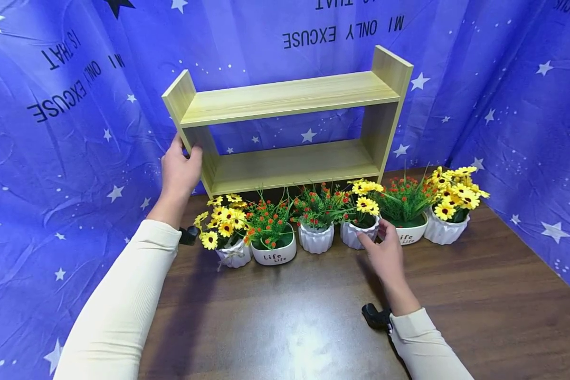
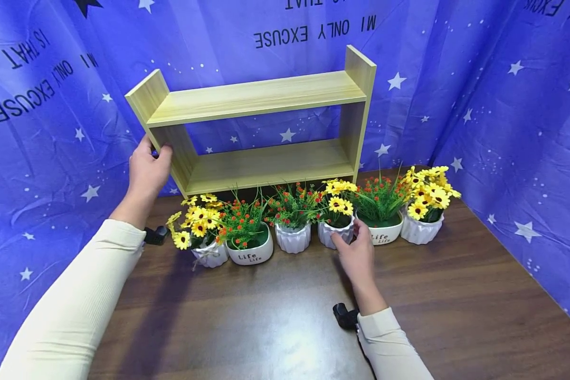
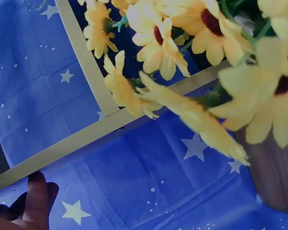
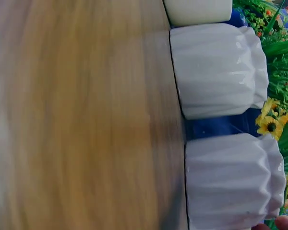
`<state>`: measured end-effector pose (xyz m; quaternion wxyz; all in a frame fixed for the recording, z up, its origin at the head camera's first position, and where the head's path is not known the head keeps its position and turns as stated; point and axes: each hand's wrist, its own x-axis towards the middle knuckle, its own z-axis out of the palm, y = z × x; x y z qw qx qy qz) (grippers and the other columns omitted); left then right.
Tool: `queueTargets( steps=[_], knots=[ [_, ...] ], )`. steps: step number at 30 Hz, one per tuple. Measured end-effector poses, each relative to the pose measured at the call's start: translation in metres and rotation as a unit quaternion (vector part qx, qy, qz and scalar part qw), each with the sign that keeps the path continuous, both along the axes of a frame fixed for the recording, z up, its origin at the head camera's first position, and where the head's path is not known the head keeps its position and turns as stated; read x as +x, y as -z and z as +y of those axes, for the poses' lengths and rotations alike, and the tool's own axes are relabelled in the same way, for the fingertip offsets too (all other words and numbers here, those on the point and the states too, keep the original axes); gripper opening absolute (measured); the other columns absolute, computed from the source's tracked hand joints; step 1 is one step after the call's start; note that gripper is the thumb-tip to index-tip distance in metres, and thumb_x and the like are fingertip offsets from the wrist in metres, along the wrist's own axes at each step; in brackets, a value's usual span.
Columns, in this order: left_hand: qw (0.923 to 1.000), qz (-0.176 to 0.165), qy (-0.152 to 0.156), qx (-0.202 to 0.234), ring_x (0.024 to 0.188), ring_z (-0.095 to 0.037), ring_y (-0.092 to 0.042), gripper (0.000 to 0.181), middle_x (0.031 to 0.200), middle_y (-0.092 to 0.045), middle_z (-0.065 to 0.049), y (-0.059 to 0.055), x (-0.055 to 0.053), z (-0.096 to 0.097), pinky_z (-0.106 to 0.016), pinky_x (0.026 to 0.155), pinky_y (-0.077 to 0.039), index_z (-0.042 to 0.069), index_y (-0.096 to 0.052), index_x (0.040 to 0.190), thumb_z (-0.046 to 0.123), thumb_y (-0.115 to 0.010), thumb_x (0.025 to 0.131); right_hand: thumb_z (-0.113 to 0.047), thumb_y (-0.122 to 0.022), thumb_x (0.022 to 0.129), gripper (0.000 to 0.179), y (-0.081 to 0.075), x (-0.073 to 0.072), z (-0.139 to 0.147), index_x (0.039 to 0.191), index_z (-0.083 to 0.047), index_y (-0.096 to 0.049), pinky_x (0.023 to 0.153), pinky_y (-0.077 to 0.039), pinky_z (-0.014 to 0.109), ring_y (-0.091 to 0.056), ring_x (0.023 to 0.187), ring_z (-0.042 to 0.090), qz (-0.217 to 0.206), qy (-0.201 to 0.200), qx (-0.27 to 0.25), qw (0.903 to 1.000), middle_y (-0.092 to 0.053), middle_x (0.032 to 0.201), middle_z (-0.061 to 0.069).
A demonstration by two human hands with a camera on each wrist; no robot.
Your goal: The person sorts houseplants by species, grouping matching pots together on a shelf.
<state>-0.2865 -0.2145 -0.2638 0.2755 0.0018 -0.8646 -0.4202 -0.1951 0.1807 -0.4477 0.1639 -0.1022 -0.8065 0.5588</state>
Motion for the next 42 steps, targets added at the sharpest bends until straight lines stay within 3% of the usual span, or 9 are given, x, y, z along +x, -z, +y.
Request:
queueTargets(
  steps=[8,20,27,34,42],
  knots=[
    [0.9989,-0.007,-0.026,-0.038,0.114,-0.041,-0.060,0.034,0.120,-0.064,-0.026,0.001,-0.001,0.003,-0.051,0.094,-0.044,-0.001,-0.058,0.119,0.023,-0.042,0.102,-0.014,-0.072,0.088,0.066,0.007,-0.010,-0.003,0.141,0.010,-0.041,0.107,-0.035,0.051,-0.047,0.127,0.042,0.011,0.023,-0.031,0.9992,-0.047,0.139,0.029],
    [0.9983,-0.008,-0.035,-0.047,0.114,-0.044,-0.059,0.033,0.120,-0.063,-0.029,0.001,-0.005,0.001,-0.053,0.095,-0.042,-0.003,-0.057,0.119,0.020,-0.042,0.101,-0.012,-0.076,0.084,0.069,0.007,-0.014,-0.009,0.141,0.008,-0.042,0.098,-0.041,0.046,-0.050,0.114,0.036,0.010,0.037,-0.027,0.9989,-0.047,0.133,0.026],
    [0.9984,-0.009,-0.029,-0.047,0.115,-0.044,-0.058,0.033,0.121,-0.062,-0.029,0.005,-0.006,0.002,-0.053,0.095,-0.042,-0.003,-0.057,0.119,0.020,-0.042,0.101,-0.017,-0.076,0.085,0.076,0.007,-0.014,-0.012,0.145,0.007,-0.036,0.107,-0.035,0.049,-0.044,0.129,0.040,-0.005,0.042,-0.030,0.9987,-0.044,0.143,0.026],
    [0.9984,-0.013,-0.029,-0.047,0.117,-0.041,-0.058,0.034,0.123,-0.062,-0.027,0.002,-0.005,0.003,-0.052,0.096,-0.042,-0.002,-0.057,0.122,0.021,-0.041,0.102,-0.016,-0.079,0.082,0.076,0.009,-0.018,-0.016,0.143,0.007,-0.040,0.104,-0.036,0.046,-0.045,0.123,0.037,0.001,0.048,-0.026,0.9985,-0.039,0.137,0.027],
    [0.9987,-0.018,-0.022,-0.042,0.116,-0.040,-0.059,0.033,0.122,-0.063,-0.027,0.005,-0.003,0.004,-0.051,0.097,-0.043,-0.002,-0.057,0.122,0.020,-0.042,0.102,-0.014,-0.079,0.081,0.080,0.013,-0.022,-0.019,0.144,0.005,-0.034,0.113,-0.028,0.045,-0.038,0.135,0.036,-0.005,0.041,-0.043,0.9982,-0.041,0.145,0.025]
  ],
)
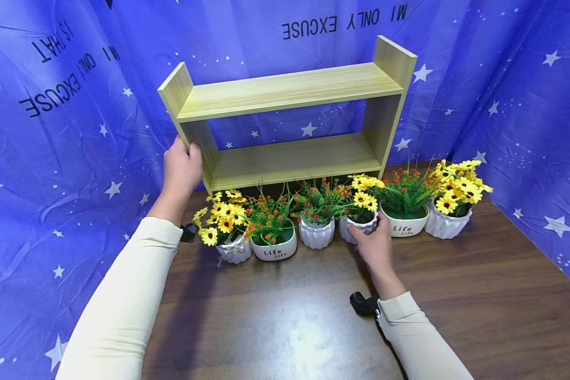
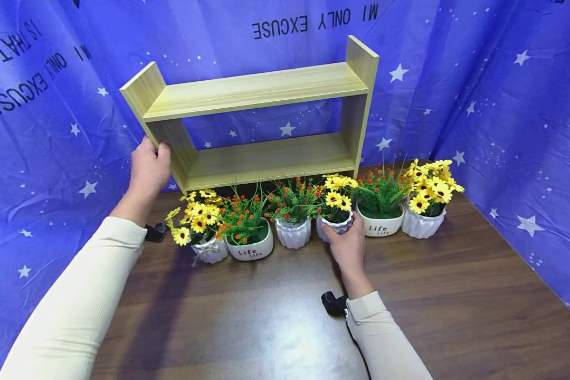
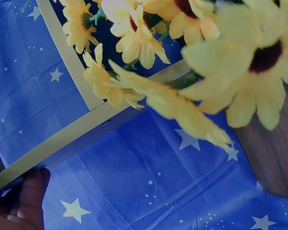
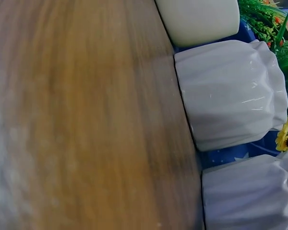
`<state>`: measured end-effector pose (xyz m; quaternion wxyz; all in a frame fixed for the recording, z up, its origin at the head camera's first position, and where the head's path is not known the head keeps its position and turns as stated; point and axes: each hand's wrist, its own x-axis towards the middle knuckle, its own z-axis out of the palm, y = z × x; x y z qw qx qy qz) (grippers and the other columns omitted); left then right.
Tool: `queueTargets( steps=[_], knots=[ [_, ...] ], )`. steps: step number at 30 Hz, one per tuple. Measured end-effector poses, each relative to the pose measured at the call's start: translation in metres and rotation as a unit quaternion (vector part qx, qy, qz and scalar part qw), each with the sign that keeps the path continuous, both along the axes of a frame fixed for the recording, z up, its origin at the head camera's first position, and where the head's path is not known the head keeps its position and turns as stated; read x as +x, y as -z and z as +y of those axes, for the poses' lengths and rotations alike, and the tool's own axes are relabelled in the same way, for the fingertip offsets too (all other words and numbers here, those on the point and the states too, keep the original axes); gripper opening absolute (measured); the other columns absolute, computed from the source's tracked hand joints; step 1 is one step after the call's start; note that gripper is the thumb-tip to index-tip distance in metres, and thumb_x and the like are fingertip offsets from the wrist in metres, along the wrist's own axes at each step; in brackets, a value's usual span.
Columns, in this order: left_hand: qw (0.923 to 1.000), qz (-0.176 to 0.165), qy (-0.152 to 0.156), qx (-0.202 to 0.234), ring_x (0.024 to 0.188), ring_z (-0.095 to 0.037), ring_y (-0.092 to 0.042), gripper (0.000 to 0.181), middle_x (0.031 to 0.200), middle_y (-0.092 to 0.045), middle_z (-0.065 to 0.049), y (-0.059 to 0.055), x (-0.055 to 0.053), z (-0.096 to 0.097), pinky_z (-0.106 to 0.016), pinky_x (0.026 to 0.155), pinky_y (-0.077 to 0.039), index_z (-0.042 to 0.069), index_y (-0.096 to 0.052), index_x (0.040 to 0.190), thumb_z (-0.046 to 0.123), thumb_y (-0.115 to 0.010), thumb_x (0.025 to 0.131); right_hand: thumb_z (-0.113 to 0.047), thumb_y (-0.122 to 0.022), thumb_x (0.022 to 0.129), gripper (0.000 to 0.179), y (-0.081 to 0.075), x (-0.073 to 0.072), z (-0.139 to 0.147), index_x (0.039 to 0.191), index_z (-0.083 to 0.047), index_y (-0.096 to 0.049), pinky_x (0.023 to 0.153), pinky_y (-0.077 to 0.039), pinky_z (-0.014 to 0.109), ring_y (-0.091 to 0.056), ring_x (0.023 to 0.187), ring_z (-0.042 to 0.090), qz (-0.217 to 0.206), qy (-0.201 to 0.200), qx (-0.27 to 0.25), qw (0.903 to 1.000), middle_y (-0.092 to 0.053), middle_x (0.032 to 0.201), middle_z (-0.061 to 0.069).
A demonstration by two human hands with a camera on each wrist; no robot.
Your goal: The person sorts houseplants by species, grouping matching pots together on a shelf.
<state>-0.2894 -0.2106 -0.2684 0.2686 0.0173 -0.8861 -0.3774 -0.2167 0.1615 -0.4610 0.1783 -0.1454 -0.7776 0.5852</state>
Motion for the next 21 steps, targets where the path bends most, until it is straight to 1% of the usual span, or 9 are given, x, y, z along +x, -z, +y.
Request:
queueTargets(
  steps=[2,9,16,21],
  knots=[
    [1.0000,-0.003,-0.003,0.004,0.117,-0.040,-0.058,0.033,0.123,-0.063,-0.026,0.0006,0.0006,-0.0002,-0.051,0.097,-0.043,-0.002,-0.057,0.123,0.020,-0.042,0.102,-0.012,-0.080,0.080,0.079,0.0016,-0.0019,-0.0007,0.143,0.005,-0.034,0.113,-0.027,0.043,-0.039,0.135,0.035,0.003,-0.003,-0.011,0.9999,-0.042,0.145,0.024],
    [1.0000,0.003,-0.007,-0.005,0.116,-0.043,-0.058,0.033,0.122,-0.062,-0.028,0.0019,-0.0009,-0.0008,-0.053,0.096,-0.042,-0.001,-0.056,0.120,0.021,-0.041,0.102,-0.013,-0.081,0.079,0.080,0.0066,-0.0071,-0.0020,0.142,0.002,-0.033,0.112,-0.029,0.044,-0.040,0.134,0.034,0.001,0.003,-0.011,0.9999,-0.042,0.144,0.024],
    [1.0000,0.004,-0.008,-0.003,0.115,-0.043,-0.059,0.033,0.122,-0.063,-0.028,0.0028,-0.0005,-0.0006,-0.053,0.095,-0.043,-0.001,-0.056,0.120,0.022,-0.041,0.102,-0.012,-0.081,0.079,0.081,0.0080,-0.0081,-0.0024,0.142,0.002,-0.032,0.112,-0.029,0.044,-0.039,0.135,0.035,0.000,0.001,-0.021,0.9998,-0.042,0.145,0.025],
    [1.0000,0.000,-0.007,0.001,0.115,-0.042,-0.058,0.032,0.122,-0.063,-0.028,0.0033,0.0000,0.0000,-0.052,0.096,-0.043,-0.001,-0.056,0.120,0.021,-0.042,0.102,-0.008,-0.081,0.079,0.079,0.0092,-0.0076,-0.0010,0.140,0.004,-0.034,0.111,-0.031,0.042,-0.041,0.133,0.033,0.017,0.001,-0.046,0.9988,-0.043,0.143,0.024]
  ],
)
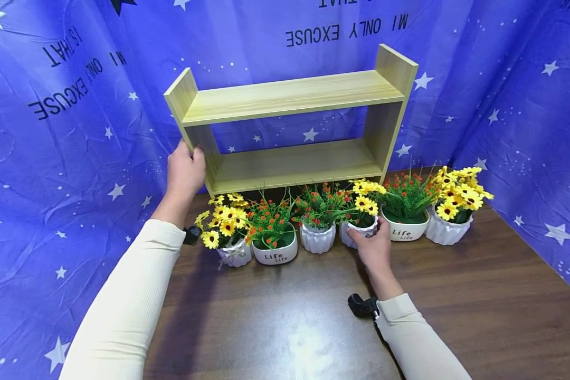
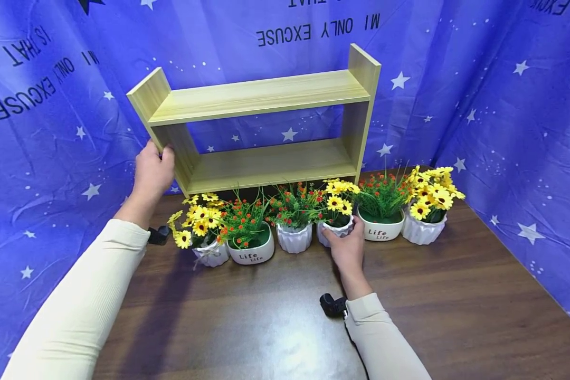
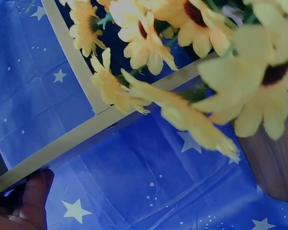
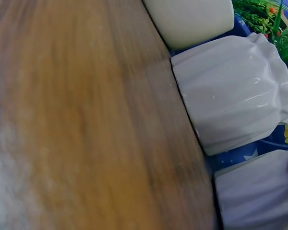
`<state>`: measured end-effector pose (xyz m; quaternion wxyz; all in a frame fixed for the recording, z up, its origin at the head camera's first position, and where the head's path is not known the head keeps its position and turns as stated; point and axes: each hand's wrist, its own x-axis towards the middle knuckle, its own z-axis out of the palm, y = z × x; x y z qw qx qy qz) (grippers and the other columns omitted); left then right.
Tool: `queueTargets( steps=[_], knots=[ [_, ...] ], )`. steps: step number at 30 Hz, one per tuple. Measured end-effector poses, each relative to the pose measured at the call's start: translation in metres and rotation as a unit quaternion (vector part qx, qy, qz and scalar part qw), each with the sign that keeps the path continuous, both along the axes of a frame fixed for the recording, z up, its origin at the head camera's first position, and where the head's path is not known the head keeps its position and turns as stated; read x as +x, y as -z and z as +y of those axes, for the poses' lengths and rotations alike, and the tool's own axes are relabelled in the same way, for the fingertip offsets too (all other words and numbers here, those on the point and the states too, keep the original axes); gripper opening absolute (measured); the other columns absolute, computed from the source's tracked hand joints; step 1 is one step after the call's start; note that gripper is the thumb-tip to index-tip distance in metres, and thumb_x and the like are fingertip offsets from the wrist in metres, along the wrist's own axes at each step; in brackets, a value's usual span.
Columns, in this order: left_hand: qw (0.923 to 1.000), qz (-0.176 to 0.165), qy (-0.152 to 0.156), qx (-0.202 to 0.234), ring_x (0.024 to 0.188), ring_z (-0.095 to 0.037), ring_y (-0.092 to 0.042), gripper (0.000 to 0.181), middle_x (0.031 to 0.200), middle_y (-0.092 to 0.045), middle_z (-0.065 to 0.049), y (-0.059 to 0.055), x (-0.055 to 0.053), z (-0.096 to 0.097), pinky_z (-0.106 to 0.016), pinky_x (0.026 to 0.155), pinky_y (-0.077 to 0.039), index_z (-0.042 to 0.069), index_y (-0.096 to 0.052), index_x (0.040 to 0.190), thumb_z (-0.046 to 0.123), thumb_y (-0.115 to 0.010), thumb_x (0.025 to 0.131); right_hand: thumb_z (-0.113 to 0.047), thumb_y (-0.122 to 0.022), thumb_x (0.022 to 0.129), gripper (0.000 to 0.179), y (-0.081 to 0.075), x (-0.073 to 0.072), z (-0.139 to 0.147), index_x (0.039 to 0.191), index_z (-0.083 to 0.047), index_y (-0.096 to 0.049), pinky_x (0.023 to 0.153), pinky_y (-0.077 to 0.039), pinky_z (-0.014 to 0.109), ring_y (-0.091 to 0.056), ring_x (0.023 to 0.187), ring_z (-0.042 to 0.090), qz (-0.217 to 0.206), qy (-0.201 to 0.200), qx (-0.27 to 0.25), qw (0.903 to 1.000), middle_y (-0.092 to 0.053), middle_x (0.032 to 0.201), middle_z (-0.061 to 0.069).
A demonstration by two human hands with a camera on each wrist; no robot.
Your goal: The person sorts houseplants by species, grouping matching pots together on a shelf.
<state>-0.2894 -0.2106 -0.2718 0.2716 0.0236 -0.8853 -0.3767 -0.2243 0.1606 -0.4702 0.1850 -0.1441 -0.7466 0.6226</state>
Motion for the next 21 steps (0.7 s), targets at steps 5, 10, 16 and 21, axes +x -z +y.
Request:
queueTargets(
  steps=[5,10,16,21],
  knots=[
    [1.0000,0.008,0.002,-0.001,0.112,-0.043,-0.060,0.031,0.119,-0.064,-0.028,0.0019,-0.0003,-0.0005,-0.052,0.095,-0.044,-0.002,-0.057,0.118,0.020,-0.043,0.101,-0.008,-0.081,0.080,0.075,0.0005,0.0021,0.0000,0.138,0.006,-0.036,0.109,-0.034,0.043,-0.044,0.130,0.033,0.014,0.003,-0.015,0.9998,-0.045,0.140,0.025],
    [1.0000,0.007,0.000,-0.006,0.111,-0.044,-0.060,0.031,0.119,-0.064,-0.028,0.0023,-0.0006,0.0007,-0.053,0.093,-0.043,-0.002,-0.057,0.117,0.020,-0.042,0.101,-0.010,-0.081,0.080,0.075,0.0040,0.0046,0.0012,0.138,0.005,-0.037,0.109,-0.035,0.042,-0.045,0.130,0.031,0.009,0.007,-0.019,0.9998,-0.047,0.140,0.024],
    [1.0000,0.005,0.000,-0.004,0.114,-0.044,-0.058,0.032,0.120,-0.063,-0.028,0.0000,-0.0003,0.0000,-0.053,0.095,-0.042,-0.002,-0.056,0.119,0.019,-0.042,0.101,-0.009,-0.081,0.080,0.073,0.0028,0.0041,0.0014,0.138,0.007,-0.041,0.107,-0.036,0.043,-0.047,0.126,0.031,0.025,-0.002,-0.016,0.9996,-0.050,0.137,0.023],
    [1.0000,0.006,-0.004,-0.003,0.113,-0.044,-0.059,0.032,0.120,-0.063,-0.028,-0.0005,0.0008,0.0004,-0.054,0.094,-0.042,-0.003,-0.057,0.118,0.020,-0.042,0.101,-0.011,-0.083,0.078,0.075,0.0011,0.0062,0.0012,0.139,0.006,-0.042,0.107,-0.036,0.043,-0.047,0.126,0.031,0.024,0.007,-0.015,0.9996,-0.050,0.138,0.023]
  ],
)
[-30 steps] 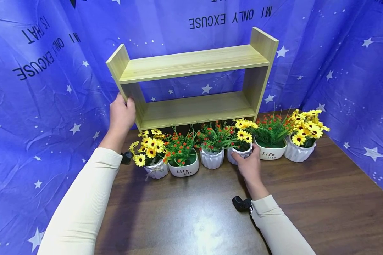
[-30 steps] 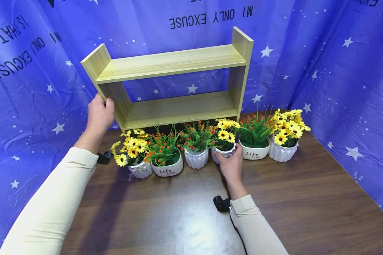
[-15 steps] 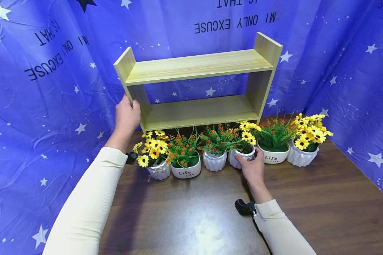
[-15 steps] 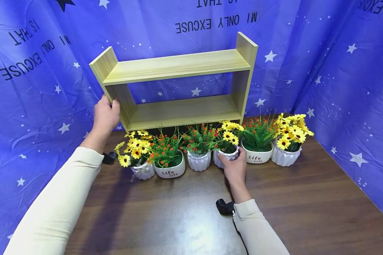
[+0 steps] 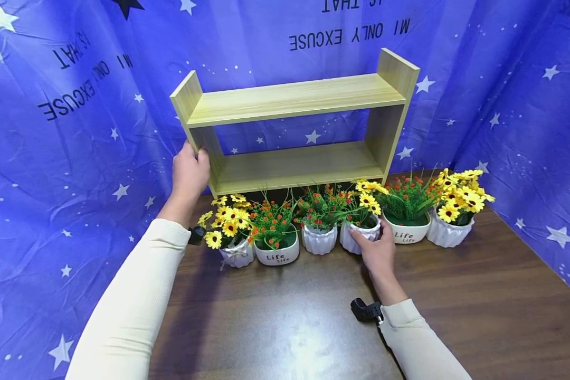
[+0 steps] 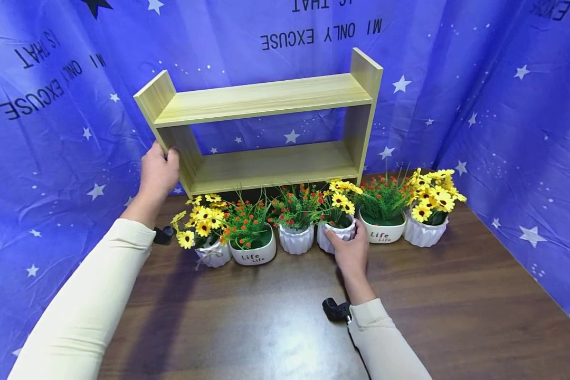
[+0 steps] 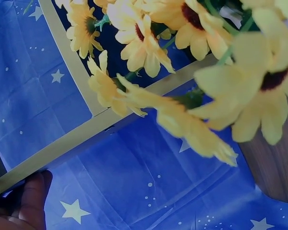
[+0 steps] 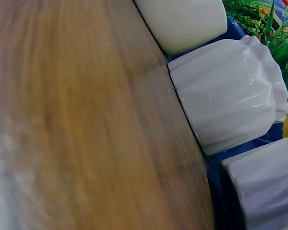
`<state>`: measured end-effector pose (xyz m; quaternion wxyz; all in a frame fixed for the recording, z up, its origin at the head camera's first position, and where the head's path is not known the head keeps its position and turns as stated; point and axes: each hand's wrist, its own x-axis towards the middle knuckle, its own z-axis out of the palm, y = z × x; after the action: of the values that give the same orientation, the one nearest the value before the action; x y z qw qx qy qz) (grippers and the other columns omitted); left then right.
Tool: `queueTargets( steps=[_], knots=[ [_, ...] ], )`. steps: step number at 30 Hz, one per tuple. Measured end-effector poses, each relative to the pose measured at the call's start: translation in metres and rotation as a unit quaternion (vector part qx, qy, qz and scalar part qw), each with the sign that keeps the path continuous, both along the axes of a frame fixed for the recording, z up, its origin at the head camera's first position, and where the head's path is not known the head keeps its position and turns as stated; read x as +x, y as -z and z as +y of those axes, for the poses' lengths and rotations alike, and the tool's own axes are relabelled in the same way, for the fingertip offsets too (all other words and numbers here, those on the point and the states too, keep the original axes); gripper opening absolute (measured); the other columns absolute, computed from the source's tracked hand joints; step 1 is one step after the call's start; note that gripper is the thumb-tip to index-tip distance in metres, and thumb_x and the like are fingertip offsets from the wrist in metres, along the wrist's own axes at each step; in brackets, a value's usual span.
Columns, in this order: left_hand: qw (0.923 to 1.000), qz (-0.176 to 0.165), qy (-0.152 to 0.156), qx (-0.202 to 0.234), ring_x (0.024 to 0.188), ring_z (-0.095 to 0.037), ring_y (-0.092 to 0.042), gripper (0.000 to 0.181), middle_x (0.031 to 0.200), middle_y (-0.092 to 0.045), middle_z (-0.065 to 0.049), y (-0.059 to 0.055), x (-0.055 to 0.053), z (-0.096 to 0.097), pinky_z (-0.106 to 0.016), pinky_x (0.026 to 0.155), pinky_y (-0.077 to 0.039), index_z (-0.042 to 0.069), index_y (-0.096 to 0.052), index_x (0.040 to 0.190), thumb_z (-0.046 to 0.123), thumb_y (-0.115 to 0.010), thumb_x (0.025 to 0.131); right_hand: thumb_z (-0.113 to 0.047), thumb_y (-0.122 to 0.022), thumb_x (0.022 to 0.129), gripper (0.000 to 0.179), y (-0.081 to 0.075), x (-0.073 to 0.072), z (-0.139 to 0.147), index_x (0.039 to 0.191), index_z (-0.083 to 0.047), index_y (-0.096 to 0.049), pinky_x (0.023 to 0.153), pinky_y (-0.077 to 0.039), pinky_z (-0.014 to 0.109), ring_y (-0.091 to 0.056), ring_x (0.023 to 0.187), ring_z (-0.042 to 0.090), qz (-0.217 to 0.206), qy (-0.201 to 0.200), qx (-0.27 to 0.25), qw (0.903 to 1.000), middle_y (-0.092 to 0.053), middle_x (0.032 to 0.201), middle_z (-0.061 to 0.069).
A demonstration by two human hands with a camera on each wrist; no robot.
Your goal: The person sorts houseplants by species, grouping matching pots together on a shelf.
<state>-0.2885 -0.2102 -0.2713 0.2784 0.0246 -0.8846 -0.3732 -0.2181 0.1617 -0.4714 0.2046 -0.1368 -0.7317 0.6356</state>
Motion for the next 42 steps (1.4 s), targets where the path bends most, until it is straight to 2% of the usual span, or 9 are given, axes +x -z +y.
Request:
queueTargets(
  steps=[10,16,21,25,30,38,42],
  knots=[
    [0.9999,-0.011,-0.004,-0.002,0.113,-0.045,-0.059,0.031,0.121,-0.063,-0.028,0.006,0.001,0.000,-0.055,0.093,-0.043,-0.001,-0.057,0.118,0.021,-0.042,0.101,-0.014,-0.082,0.080,0.078,-0.002,0.009,0.006,0.141,0.006,-0.039,0.108,-0.035,0.044,-0.045,0.129,0.031,-0.016,0.004,0.007,0.9998,-0.047,0.141,0.023],
    [1.0000,-0.004,0.000,-0.006,0.113,-0.045,-0.059,0.031,0.121,-0.063,-0.029,0.004,-0.002,-0.001,-0.055,0.093,-0.043,-0.001,-0.056,0.118,0.021,-0.042,0.101,-0.014,-0.084,0.078,0.075,-0.009,0.012,0.007,0.138,0.004,-0.043,0.101,-0.039,0.042,-0.050,0.119,0.029,0.022,0.014,0.018,0.9995,-0.052,0.131,0.020],
    [1.0000,-0.007,-0.007,-0.003,0.113,-0.045,-0.058,0.031,0.121,-0.062,-0.029,0.001,-0.001,-0.002,-0.056,0.093,-0.042,-0.001,-0.056,0.119,0.021,-0.042,0.101,-0.015,-0.085,0.076,0.073,-0.020,0.016,0.006,0.136,0.003,-0.047,0.096,-0.039,0.039,-0.050,0.116,0.028,0.047,0.026,0.033,0.9980,-0.053,0.128,0.018],
    [0.9998,-0.008,-0.017,-0.003,0.112,-0.046,-0.059,0.031,0.121,-0.063,-0.028,0.000,0.001,-0.003,-0.056,0.092,-0.042,-0.001,-0.055,0.118,0.021,-0.042,0.101,-0.013,-0.085,0.076,0.073,-0.028,0.019,0.005,0.137,0.003,-0.047,0.094,-0.040,0.032,-0.050,0.113,0.023,0.062,0.023,0.022,0.9976,-0.054,0.126,0.015],
    [1.0000,-0.002,-0.007,-0.005,0.113,-0.046,-0.058,0.032,0.121,-0.063,-0.028,0.001,-0.001,-0.002,-0.056,0.093,-0.042,-0.001,-0.055,0.119,0.021,-0.042,0.101,-0.009,-0.084,0.077,0.071,-0.045,0.028,0.006,0.137,0.003,-0.047,0.092,-0.042,0.026,-0.050,0.110,0.016,0.095,0.020,0.003,0.9952,-0.054,0.123,0.010],
    [1.0000,-0.004,-0.005,-0.002,0.115,-0.044,-0.058,0.032,0.123,-0.062,-0.027,0.002,-0.002,-0.001,-0.056,0.094,-0.041,0.001,-0.055,0.120,0.023,-0.042,0.102,-0.003,-0.083,0.076,0.070,-0.069,0.037,0.006,0.136,0.002,-0.047,0.083,-0.048,0.018,-0.053,0.104,0.015,0.145,0.012,0.006,0.9893,-0.052,0.115,0.003],
    [1.0000,-0.004,-0.004,-0.002,0.116,-0.044,-0.058,0.033,0.123,-0.062,-0.027,0.002,-0.001,-0.001,-0.056,0.094,-0.041,0.000,-0.056,0.121,0.023,-0.042,0.102,0.000,-0.082,0.076,0.069,-0.085,0.038,0.006,0.136,0.002,-0.047,0.087,-0.048,0.020,-0.054,0.108,0.017,0.168,0.007,-0.012,0.9858,-0.054,0.120,0.005]
  ],
)
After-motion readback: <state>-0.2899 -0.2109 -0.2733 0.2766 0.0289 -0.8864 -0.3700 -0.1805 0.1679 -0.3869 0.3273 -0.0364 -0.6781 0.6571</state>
